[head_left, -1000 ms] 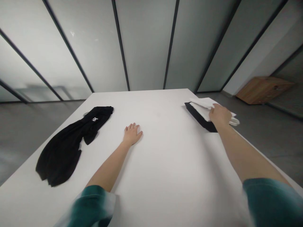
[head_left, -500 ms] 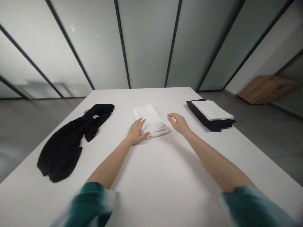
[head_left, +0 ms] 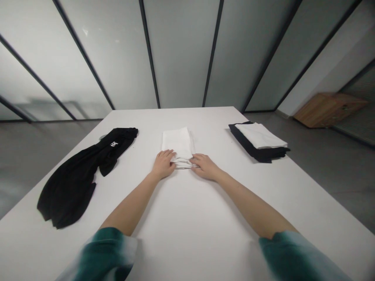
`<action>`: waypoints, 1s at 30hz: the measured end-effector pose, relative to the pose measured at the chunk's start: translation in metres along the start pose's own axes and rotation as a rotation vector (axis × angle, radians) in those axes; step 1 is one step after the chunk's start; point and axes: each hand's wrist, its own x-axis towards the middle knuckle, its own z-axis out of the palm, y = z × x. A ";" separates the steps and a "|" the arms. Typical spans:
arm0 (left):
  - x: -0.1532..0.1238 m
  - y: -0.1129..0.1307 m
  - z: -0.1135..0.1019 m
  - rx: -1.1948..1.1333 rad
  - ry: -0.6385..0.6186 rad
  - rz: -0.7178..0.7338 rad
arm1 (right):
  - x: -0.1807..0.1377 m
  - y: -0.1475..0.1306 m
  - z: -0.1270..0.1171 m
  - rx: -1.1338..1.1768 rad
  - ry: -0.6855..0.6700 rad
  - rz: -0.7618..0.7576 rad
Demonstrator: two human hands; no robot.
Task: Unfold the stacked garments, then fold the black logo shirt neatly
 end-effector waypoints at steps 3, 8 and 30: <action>-0.001 0.000 -0.003 -0.045 0.011 0.036 | 0.001 -0.015 -0.002 0.020 -0.037 -0.050; 0.000 0.010 -0.008 0.010 0.035 -0.062 | 0.003 -0.027 -0.009 0.062 -0.059 -0.081; 0.021 -0.008 -0.012 -1.745 0.220 -0.800 | 0.006 -0.036 -0.003 -0.055 -0.023 -0.024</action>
